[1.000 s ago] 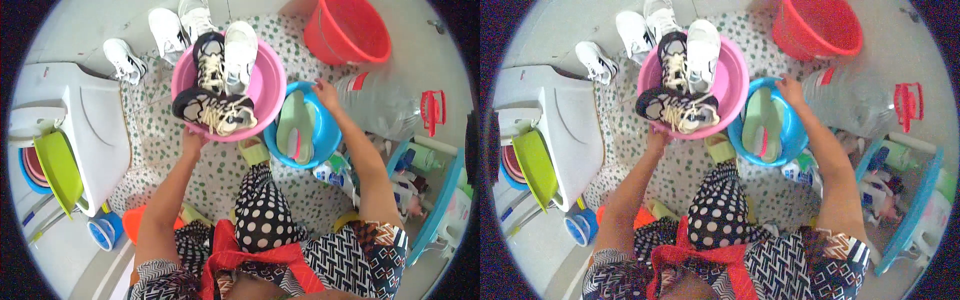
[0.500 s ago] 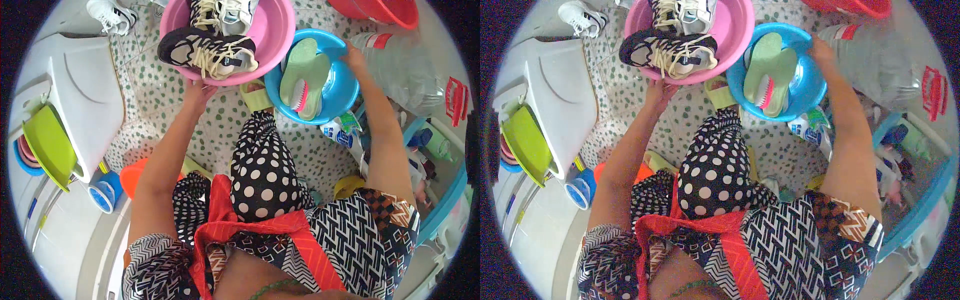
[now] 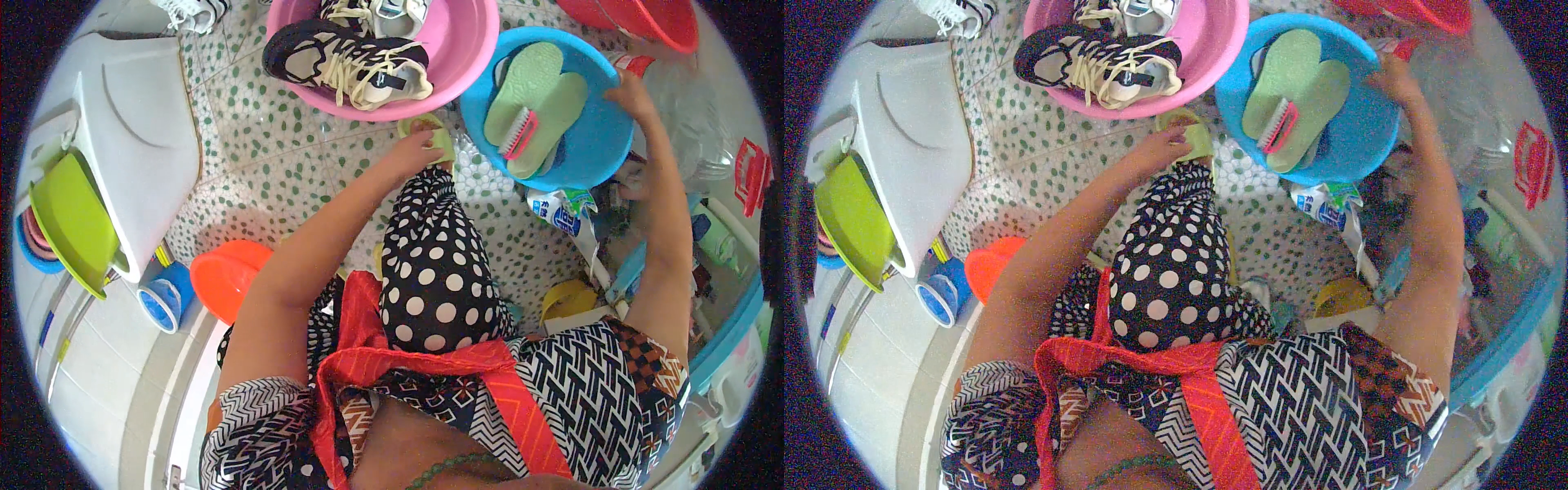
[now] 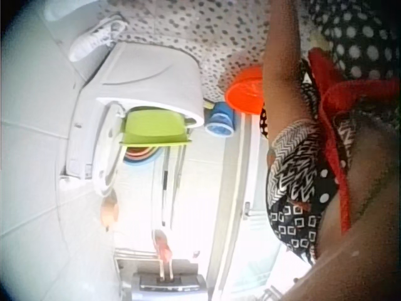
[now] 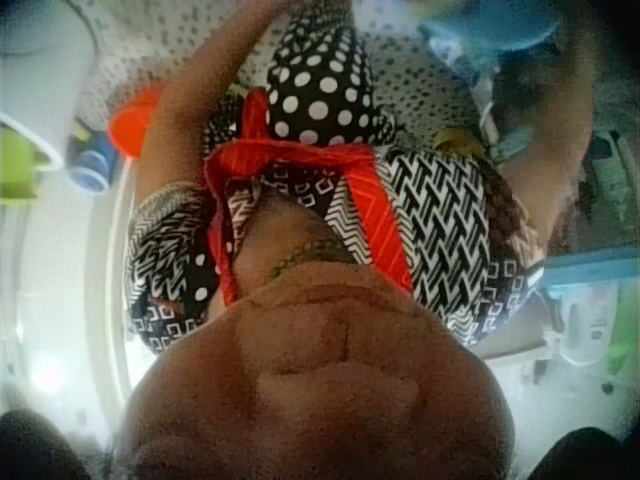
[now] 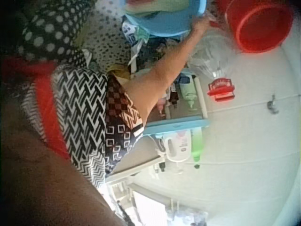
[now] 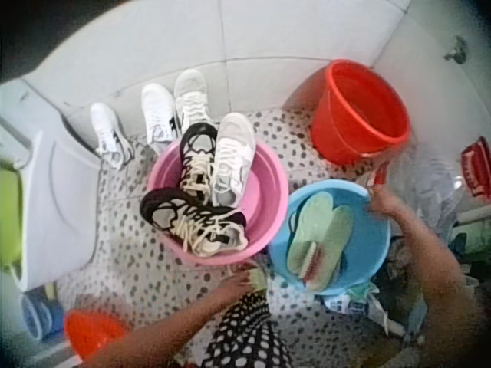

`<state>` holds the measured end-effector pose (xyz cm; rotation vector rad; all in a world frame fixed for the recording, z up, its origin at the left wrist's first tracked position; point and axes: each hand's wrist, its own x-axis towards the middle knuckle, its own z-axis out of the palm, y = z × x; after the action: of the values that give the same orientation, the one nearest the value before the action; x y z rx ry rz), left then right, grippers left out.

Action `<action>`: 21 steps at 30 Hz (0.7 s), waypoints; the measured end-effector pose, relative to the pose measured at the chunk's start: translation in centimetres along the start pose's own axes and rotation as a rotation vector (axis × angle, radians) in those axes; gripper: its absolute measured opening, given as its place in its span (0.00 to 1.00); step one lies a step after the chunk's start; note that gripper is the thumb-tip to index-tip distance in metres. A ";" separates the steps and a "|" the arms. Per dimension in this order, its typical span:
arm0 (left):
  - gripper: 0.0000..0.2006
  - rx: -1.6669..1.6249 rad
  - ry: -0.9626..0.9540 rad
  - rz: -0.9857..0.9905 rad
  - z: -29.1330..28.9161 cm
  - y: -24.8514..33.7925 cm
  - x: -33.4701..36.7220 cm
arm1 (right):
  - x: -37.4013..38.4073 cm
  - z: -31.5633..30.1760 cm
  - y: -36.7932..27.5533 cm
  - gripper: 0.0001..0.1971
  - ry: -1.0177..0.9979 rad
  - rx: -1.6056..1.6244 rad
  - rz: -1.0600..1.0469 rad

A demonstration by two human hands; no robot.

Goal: The person washes a pair of shoes and insoles in basins of soapy water by hand and with a brush, then rinses them with water.

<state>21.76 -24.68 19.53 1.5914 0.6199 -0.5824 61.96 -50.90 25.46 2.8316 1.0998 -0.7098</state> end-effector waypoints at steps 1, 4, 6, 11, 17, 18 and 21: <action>0.26 0.107 0.004 0.061 0.0 0.6 0.5 | 0.6 -0.7 -1.0 0.17 -0.056 0.059 0.016; 0.28 0.117 -0.138 -0.010 0.0 2.0 1.8 | 1.9 -6.7 -2.7 0.19 -0.155 0.039 -0.009; 0.30 0.100 -0.135 0.064 0.7 3.6 2.3 | 1.9 -10.6 0.3 0.23 -0.155 -0.092 -0.010; 0.36 -0.564 -0.327 0.125 0.1 7.8 -1.0 | 0.5 -15.7 1.7 0.30 -0.217 0.390 0.005; 0.32 -1.055 -0.149 0.219 -5.7 10.9 -9.2 | 1.1 -17.4 -7.3 0.30 -0.027 0.617 0.056; 0.29 -1.058 -0.074 0.184 -7.2 11.3 -10.9 | 1.4 -17.2 -9.9 0.30 -0.002 0.658 -0.007; 0.24 -1.155 0.179 0.157 -11.0 8.9 -14.4 | 2.1 -18.3 -22.8 0.30 -0.121 0.671 -0.218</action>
<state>17.60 -15.36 36.91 0.5799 0.7548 0.0841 56.04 -29.16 44.21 3.1320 1.3725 -1.4969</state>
